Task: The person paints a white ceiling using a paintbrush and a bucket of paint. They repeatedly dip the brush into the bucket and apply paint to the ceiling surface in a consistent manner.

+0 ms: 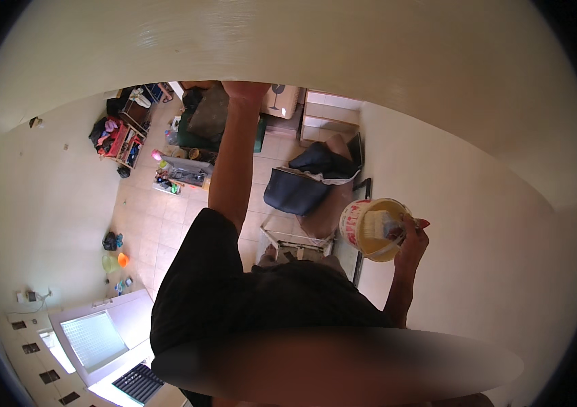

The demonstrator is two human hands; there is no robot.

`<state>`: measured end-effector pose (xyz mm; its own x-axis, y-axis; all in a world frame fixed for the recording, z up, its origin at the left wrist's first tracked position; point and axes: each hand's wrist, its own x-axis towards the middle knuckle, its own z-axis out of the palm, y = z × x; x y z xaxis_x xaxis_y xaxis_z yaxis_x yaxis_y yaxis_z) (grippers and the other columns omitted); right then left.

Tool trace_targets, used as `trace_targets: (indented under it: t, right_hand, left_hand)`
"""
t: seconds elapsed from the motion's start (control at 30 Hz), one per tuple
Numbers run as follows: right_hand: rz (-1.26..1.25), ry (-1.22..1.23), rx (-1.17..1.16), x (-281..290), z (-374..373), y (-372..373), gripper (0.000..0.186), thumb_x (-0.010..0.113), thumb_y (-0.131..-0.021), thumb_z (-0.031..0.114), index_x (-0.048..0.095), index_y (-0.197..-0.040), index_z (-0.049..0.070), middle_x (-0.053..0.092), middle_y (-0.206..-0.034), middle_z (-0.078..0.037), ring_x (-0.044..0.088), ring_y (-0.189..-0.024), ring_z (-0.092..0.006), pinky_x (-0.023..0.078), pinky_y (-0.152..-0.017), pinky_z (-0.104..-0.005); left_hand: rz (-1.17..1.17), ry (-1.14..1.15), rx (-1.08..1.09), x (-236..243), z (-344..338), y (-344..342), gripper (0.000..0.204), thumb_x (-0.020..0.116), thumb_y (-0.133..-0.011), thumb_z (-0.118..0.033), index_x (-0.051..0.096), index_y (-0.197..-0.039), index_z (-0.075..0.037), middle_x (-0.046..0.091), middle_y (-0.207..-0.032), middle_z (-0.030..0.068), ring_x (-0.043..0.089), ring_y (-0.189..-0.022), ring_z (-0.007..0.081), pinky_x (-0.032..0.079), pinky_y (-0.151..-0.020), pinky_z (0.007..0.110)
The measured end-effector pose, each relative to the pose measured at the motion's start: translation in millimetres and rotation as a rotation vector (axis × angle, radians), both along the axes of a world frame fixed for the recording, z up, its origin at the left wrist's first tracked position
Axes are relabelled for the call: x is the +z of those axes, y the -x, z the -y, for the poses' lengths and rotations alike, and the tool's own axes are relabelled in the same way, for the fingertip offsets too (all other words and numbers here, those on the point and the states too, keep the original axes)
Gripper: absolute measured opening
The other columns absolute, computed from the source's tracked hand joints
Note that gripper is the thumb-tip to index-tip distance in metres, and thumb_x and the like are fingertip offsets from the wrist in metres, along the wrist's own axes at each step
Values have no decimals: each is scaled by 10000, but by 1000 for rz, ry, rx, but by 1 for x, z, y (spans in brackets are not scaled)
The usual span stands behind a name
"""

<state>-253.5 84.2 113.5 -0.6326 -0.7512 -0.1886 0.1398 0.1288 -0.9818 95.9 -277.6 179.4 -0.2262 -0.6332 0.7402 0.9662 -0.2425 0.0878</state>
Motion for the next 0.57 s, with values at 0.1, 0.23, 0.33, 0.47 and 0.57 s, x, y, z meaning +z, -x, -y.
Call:
trace_targets:
  t: [0.1,0.23,0.33,0.47,0.57]
  right_hand:
    - [6,-7,-33,1,-1,-3,247,654,-925,214,691,-975,-25,651,-668,-73,618,-533,-146,519,-513,-277]
    - [7,-41,-34,-2,1,2,247,654,-929,219,695,-966,-21,659,-685,-76,618,-532,-142,518,-517,-276]
    - [3,-45,-40,-3,0,3,246,655,-930,219,697,-963,-21,661,-684,-76,618,-530,-145,517,-520,-274]
    - [28,-39,-80,-1,2,0,219,690,-894,191,696,-925,-25,657,-644,-85,607,-506,-152,503,-513,-277]
    - [46,-64,-89,-1,3,2,217,705,-882,189,701,-925,-24,658,-624,-93,610,-500,-167,507,-510,-290]
  left_hand:
    - [-372,-222,-528,-1,4,-2,649,419,-961,-575,470,-1416,-116,519,-1400,87,466,-1305,302,365,-1089,484]
    - [-32,54,23,6,13,0,643,425,-960,-580,481,-1400,-114,544,-1369,86,491,-1274,309,384,-1076,481]
    - [-20,38,28,9,11,4,639,430,-956,-583,504,-1379,-109,557,-1354,88,510,-1250,311,402,-1062,476]
    - [-25,127,-5,14,12,9,663,420,-957,-598,483,-1394,-104,540,-1377,92,494,-1266,306,384,-1079,466]
    - [-44,203,5,16,14,15,699,445,-939,-620,465,-1412,-106,532,-1389,94,485,-1277,296,359,-1101,461]
